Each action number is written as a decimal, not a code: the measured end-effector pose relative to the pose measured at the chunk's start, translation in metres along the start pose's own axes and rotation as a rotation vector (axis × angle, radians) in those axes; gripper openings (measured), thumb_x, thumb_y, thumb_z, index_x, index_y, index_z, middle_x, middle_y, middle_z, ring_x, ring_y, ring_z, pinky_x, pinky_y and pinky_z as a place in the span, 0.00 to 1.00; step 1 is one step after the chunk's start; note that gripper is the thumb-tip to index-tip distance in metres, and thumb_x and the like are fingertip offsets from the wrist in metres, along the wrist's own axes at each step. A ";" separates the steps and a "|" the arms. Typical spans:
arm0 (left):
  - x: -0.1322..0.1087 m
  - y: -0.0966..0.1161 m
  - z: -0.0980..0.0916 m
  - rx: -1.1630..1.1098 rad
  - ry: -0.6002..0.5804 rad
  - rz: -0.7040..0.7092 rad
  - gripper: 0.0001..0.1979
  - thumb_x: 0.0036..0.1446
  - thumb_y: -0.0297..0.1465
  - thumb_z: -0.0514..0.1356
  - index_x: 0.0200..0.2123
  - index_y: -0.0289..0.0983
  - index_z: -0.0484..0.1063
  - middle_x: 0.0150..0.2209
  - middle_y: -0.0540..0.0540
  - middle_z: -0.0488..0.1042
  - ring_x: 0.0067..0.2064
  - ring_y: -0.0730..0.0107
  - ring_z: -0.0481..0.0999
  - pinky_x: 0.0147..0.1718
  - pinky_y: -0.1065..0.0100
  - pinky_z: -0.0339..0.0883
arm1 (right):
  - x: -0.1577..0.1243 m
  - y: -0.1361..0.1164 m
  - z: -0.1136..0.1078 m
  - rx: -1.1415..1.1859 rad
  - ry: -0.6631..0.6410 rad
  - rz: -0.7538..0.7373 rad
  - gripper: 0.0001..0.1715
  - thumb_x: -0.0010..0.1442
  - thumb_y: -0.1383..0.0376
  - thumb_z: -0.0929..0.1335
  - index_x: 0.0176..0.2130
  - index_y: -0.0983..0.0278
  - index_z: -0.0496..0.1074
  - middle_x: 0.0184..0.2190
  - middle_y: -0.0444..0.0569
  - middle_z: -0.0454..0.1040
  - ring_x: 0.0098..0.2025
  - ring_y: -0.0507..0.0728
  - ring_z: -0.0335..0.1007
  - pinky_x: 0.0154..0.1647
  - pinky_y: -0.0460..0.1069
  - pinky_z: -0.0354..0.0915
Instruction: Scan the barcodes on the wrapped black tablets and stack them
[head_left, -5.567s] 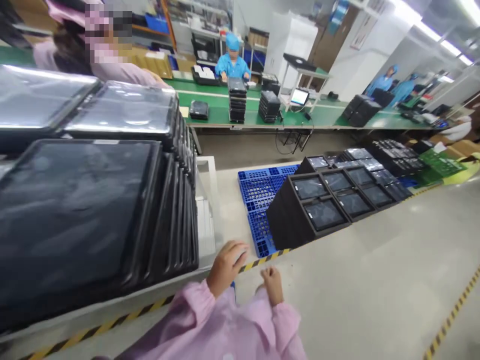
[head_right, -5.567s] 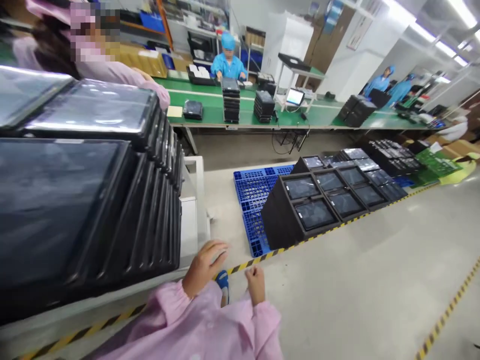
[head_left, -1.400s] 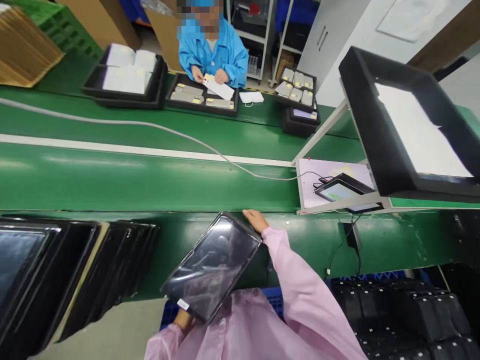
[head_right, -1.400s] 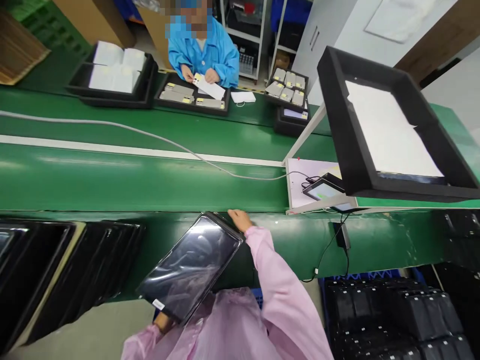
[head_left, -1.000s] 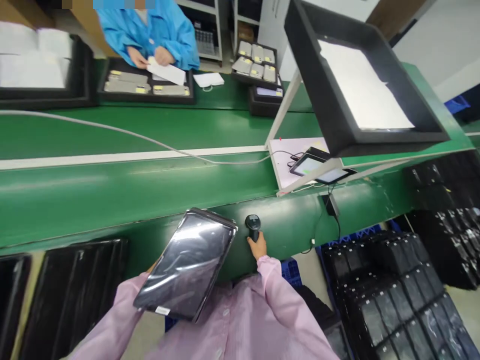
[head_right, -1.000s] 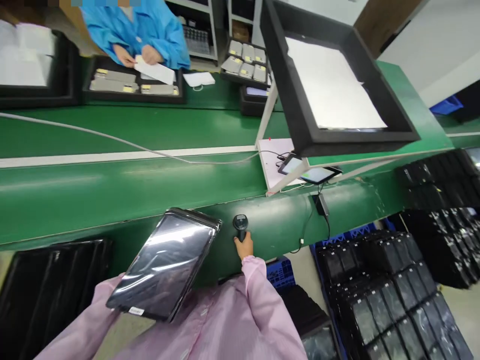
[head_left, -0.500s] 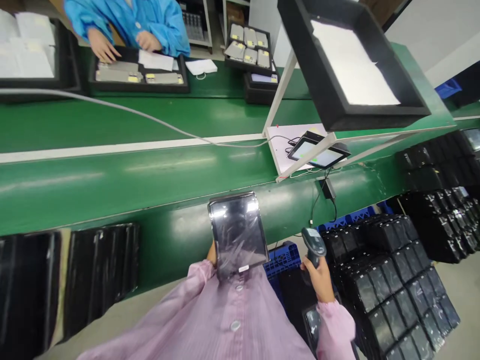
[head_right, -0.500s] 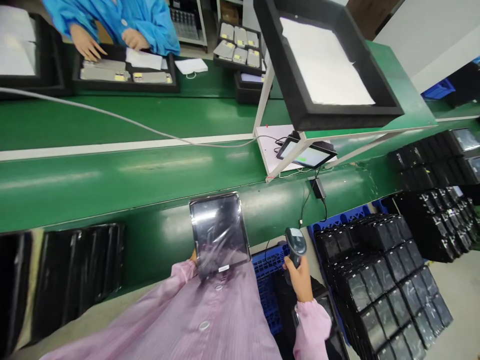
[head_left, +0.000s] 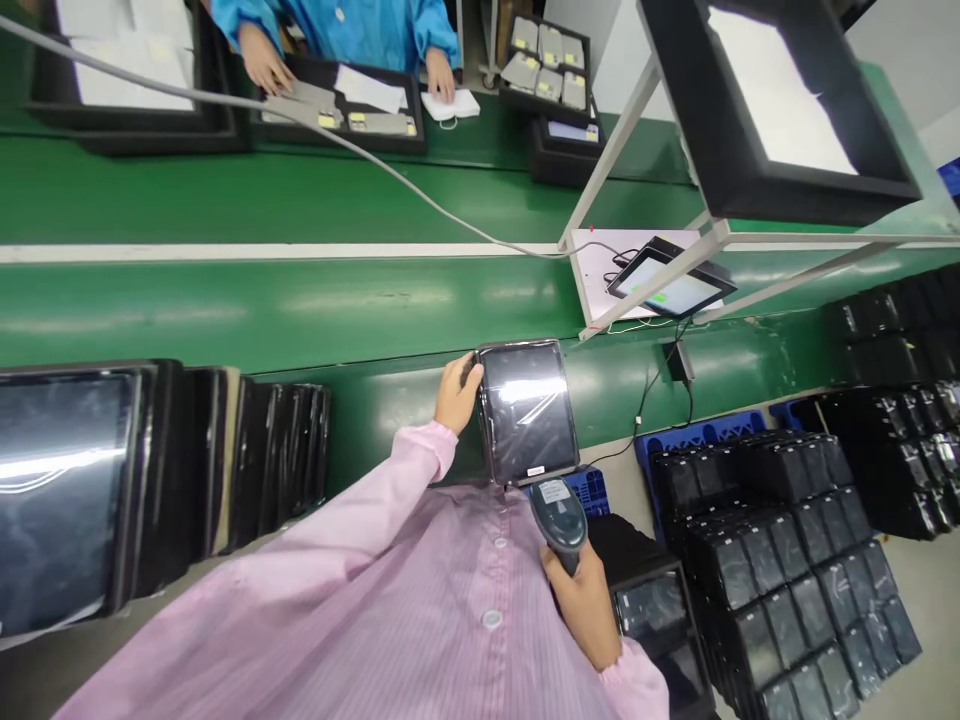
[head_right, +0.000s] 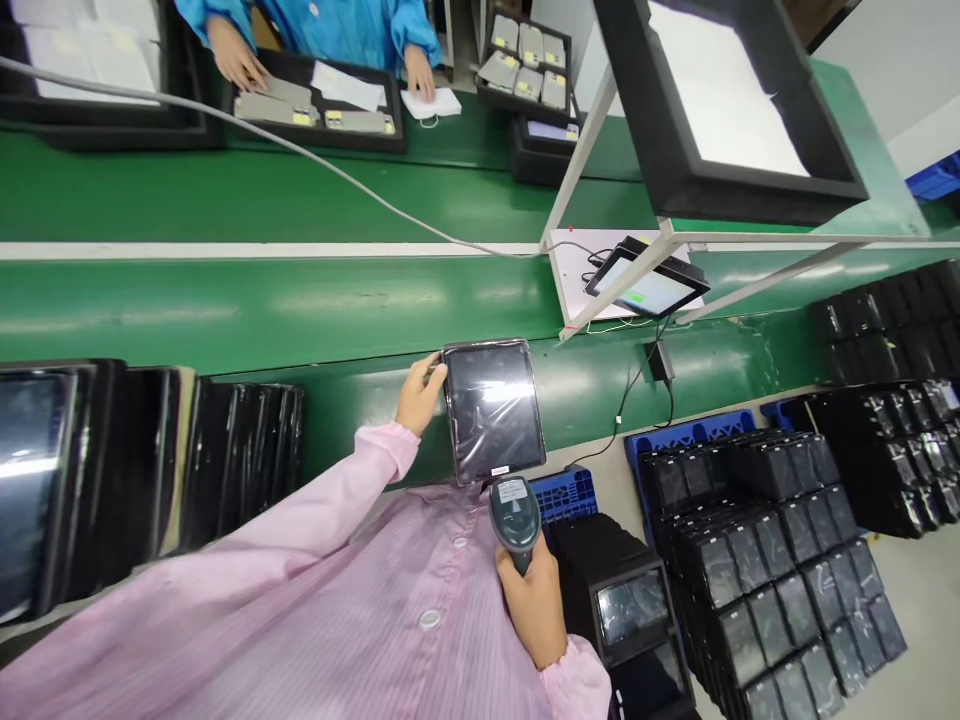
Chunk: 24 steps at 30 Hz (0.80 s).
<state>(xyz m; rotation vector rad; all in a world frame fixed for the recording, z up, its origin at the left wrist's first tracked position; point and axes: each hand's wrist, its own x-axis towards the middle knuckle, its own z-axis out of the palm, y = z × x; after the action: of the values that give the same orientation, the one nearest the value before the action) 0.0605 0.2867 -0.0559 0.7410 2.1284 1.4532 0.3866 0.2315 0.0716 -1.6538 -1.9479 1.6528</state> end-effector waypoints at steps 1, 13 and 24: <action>0.008 0.009 -0.005 0.035 -0.023 0.012 0.27 0.66 0.47 0.57 0.61 0.39 0.73 0.55 0.38 0.72 0.52 0.58 0.75 0.55 0.58 0.70 | -0.001 0.000 0.002 -0.005 0.012 -0.012 0.18 0.65 0.54 0.68 0.46 0.64 0.76 0.42 0.53 0.82 0.48 0.63 0.77 0.50 0.53 0.70; 0.046 0.044 -0.025 0.334 -0.282 0.017 0.33 0.57 0.51 0.67 0.61 0.40 0.75 0.48 0.42 0.69 0.42 0.62 0.75 0.55 0.58 0.69 | -0.009 0.001 0.014 0.003 0.096 -0.065 0.17 0.61 0.55 0.70 0.46 0.63 0.77 0.44 0.53 0.83 0.45 0.63 0.79 0.48 0.52 0.70; 0.041 0.053 -0.024 0.296 -0.233 -0.031 0.26 0.55 0.43 0.68 0.55 0.39 0.77 0.45 0.43 0.72 0.35 0.65 0.76 0.51 0.58 0.70 | 0.098 0.032 0.009 0.647 0.498 -0.004 0.38 0.53 0.50 0.75 0.56 0.68 0.72 0.55 0.60 0.77 0.54 0.66 0.76 0.44 0.55 0.78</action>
<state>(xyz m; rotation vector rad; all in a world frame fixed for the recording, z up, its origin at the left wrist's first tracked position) 0.0237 0.3132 -0.0010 0.9293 2.1816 0.9904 0.3611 0.2933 -0.0080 -1.5713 -1.0381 1.4547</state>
